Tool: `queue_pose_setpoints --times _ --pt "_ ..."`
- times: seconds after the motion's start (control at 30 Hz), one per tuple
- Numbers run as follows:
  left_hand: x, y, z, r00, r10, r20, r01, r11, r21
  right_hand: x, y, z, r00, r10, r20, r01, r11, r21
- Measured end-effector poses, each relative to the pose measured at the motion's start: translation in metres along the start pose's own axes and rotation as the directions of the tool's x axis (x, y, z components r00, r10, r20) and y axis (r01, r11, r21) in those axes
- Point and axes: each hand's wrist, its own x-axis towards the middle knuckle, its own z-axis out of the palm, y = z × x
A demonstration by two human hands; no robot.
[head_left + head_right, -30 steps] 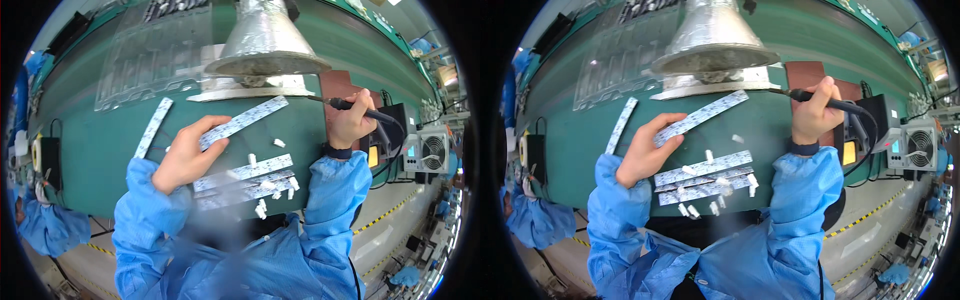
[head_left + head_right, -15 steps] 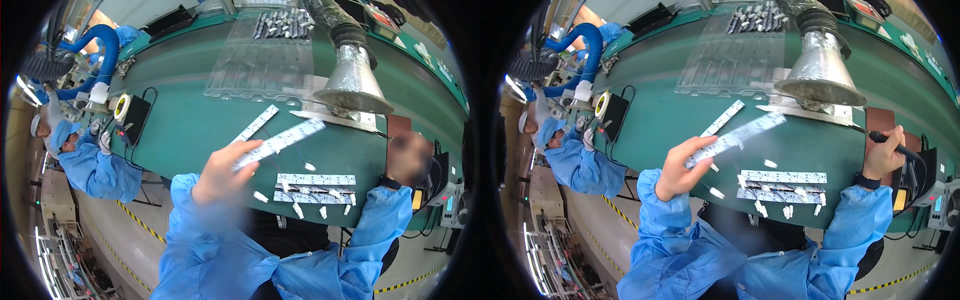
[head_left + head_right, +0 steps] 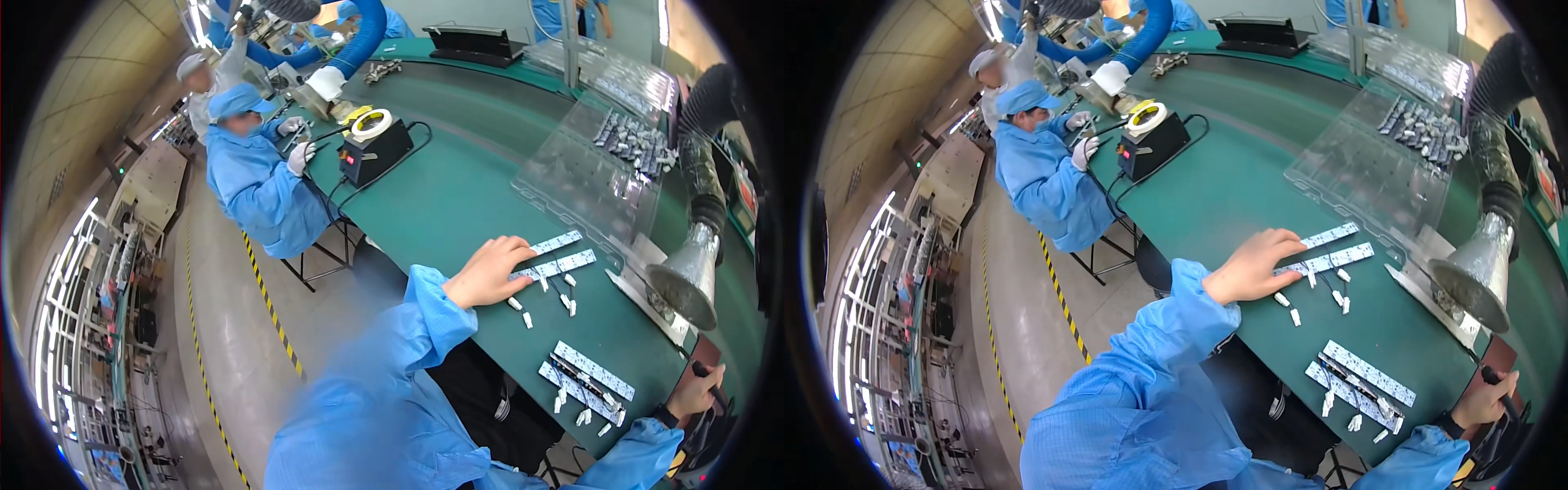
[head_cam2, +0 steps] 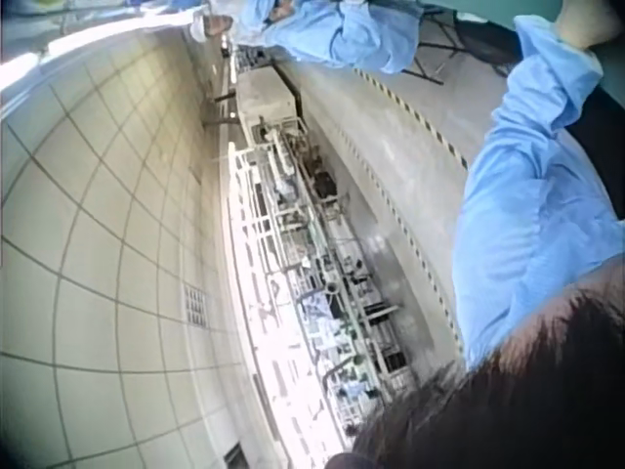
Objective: Soldering electronic components onto small circuit board strips at a manual assembly station.
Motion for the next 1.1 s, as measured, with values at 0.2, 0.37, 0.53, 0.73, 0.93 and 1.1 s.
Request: queue_pose_setpoints --times 0.2,0.37,0.53,0.73,0.93,1.1 --pt "0.003 0.006 -0.001 1.0 -0.024 -0.014 0.025 0.999 0.027 0.003 0.003 0.0 1.0 0.006 -0.002 -0.006 1.0 0.018" --pt "0.0 0.013 -0.004 0.999 -0.029 0.014 0.029 0.998 0.048 0.003 0.002 0.002 1.0 -0.013 -0.009 0.012 0.999 -0.032" --pt "-0.003 0.013 -0.002 1.0 -0.016 -0.026 0.017 0.997 0.069 -0.001 -0.005 0.005 1.0 -0.009 0.003 0.009 1.0 -0.029" --pt "-0.007 0.011 -0.004 0.999 -0.029 -0.02 0.03 0.998 0.058 -0.002 -0.008 0.005 1.0 -0.01 0.008 0.01 1.0 -0.019" --pt "-0.01 0.013 -0.002 0.999 -0.032 -0.031 0.033 0.998 0.049 -0.001 -0.011 0.001 0.999 -0.024 0.039 0.025 0.999 -0.031" --pt "-0.013 0.005 0.0 0.998 -0.008 -0.056 0.008 1.0 -0.001 -0.005 -0.011 0.005 0.999 -0.015 0.036 0.016 1.0 -0.014"
